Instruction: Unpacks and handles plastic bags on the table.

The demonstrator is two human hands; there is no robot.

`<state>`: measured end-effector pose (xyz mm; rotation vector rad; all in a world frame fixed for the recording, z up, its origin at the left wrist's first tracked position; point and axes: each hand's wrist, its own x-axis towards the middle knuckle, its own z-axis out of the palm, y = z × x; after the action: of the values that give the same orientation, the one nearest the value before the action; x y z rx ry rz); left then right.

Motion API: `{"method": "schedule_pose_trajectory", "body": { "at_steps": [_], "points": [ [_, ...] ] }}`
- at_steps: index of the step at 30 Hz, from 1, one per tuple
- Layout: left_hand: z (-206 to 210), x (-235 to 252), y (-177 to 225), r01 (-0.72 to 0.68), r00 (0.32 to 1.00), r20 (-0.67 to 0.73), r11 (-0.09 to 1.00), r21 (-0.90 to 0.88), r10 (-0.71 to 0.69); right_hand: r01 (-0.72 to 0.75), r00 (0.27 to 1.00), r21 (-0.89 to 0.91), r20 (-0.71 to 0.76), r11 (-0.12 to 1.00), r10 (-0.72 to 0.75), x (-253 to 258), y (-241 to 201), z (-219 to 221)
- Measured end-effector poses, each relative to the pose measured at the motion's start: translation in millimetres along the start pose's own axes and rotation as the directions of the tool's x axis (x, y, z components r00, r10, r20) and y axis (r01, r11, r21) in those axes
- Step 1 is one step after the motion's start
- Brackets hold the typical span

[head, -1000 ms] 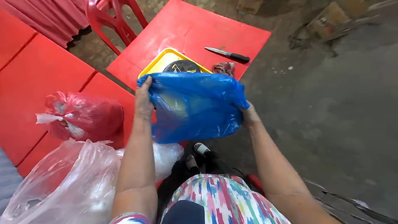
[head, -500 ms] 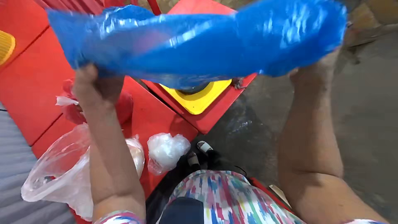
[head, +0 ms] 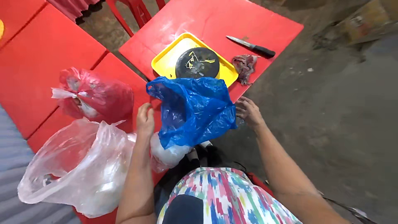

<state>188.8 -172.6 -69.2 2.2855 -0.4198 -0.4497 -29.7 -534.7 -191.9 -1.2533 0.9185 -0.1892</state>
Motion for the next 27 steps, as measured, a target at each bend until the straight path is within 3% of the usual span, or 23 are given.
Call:
{"method": "schedule_pose_trajectory", "body": {
  "at_steps": [2, 5, 8, 10, 12, 15, 17, 20, 22, 24, 25, 27],
  "points": [
    [27, 6, 32, -0.002, 0.988, 0.152, 1.0, 0.004, 0.001, -0.028, 0.999, -0.076, -0.035, 0.997, 0.025, -1, 0, 23],
    [81, 6, 65, -0.088, 0.94, 0.342, 0.959, 0.27, -0.01, 0.006, 1.0, -0.189, 0.026, 0.982, -0.001, -4, 0, 53],
    [104, 6, 47, -0.085, 0.891, 0.451, 0.957, 0.279, -0.052, -0.017, 0.999, -0.121, 0.034, 0.993, 0.022, -4, 0, 53],
    [85, 11, 16, -0.027, 0.915, 0.402, 0.987, 0.156, -0.038, -0.02, 0.998, -0.034, -0.066, 0.999, 0.018, -3, 0, 36],
    [51, 14, -11, 0.031, 0.967, 0.242, 0.981, 0.194, -0.079, -0.019, 0.978, 0.021, -0.207, 1.0, 0.023, -5, 3, 10],
    [25, 21, -9, 0.132, 0.984, 0.094, 0.974, 0.185, -0.152, -0.022, 0.979, 0.089, -0.201, 0.996, 0.04, -10, 7, 9],
    [39, 21, 18, 0.128, 0.966, 0.206, 0.982, 0.136, -0.155, -0.008, 0.989, 0.112, -0.144, 0.994, 0.025, -14, 8, 30],
    [87, 14, 47, 0.023, 0.874, 0.46, 0.958, 0.286, -0.158, 0.044, 0.988, 0.117, -0.151, 0.992, -0.026, -10, 7, 56],
    [113, 0, 41, -0.094, 0.801, 0.576, 0.916, 0.39, -0.163, 0.063, 0.984, 0.114, -0.172, 0.991, -0.043, -7, 5, 58],
    [118, -9, 21, -0.119, 0.749, 0.643, 0.922, 0.368, -0.161, 0.076, 0.976, 0.078, -0.21, 0.994, -0.058, -4, 1, 44],
    [111, -9, 8, -0.091, 0.758, 0.633, 0.937, 0.339, -0.156, 0.071, 0.968, 0.049, -0.243, 0.996, -0.057, -4, 0, 35],
    [83, 1, -16, -0.008, 0.839, 0.523, 0.956, 0.293, -0.153, 0.048, 0.935, 0.033, -0.352, 0.998, -0.033, -4, -1, 18]
  ]
}}
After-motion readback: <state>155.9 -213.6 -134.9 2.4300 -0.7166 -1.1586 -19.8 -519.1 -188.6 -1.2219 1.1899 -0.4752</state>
